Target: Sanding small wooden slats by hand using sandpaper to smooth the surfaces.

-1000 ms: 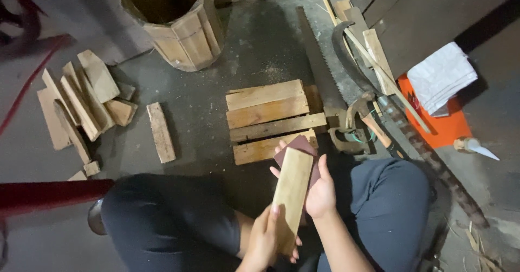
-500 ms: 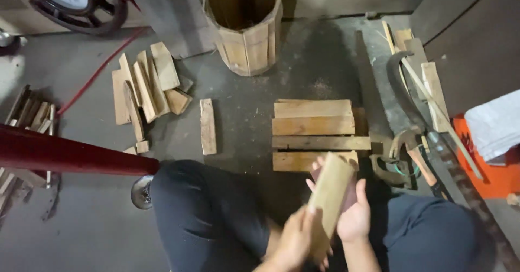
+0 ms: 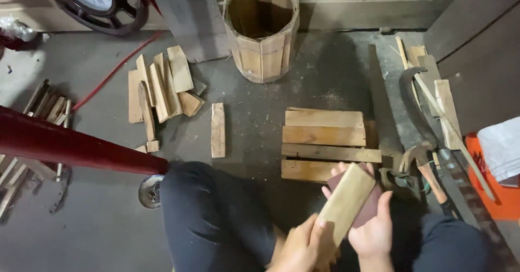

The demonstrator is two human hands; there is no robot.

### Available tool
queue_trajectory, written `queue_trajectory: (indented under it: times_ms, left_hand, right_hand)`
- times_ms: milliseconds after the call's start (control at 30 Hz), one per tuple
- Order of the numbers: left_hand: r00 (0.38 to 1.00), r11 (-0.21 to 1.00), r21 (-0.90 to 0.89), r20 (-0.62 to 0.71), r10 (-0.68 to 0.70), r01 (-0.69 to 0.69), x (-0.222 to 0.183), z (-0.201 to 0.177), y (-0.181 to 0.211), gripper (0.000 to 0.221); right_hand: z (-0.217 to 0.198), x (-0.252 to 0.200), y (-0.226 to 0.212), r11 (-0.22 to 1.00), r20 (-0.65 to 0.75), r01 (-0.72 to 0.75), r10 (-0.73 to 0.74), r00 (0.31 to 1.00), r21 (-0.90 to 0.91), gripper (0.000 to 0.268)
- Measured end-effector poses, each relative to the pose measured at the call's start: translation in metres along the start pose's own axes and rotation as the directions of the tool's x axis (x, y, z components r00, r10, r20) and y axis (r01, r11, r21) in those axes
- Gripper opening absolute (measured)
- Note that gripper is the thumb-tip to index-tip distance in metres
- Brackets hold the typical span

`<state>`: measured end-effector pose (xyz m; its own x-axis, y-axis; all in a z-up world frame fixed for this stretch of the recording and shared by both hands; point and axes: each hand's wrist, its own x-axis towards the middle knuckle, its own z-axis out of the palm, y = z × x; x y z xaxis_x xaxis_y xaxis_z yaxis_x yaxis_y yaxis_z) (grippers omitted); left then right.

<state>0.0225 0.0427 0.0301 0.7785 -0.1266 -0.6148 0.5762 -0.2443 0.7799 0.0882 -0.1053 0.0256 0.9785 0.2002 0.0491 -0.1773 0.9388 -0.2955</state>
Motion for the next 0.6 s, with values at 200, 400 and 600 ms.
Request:
queue_trajectory:
  times_ms: [200,400,600]
  left_hand:
    - [0.962,0.961,0.073,0.069,0.262,-0.267,-0.031,-0.020,0.064,0.047]
    - [0.878,0.859,0.184,0.050,0.477,-0.477,-0.040,-0.015,0.045,0.053]
    - [0.874,0.790,0.383,0.123,0.469,-0.478,-0.028,-0.016,0.013,0.062]
  right_hand:
    - [0.036,0.026,-0.006,0.653,-0.108,0.090,-0.258,0.960,-0.752,0.088]
    - [0.068,0.037,-0.007,0.284,0.100,0.220,-0.385,0.917,-0.933,0.083]
    - [0.063,0.026,-0.005,0.276,0.175,0.287,-0.368,0.913,-0.917,0.084]
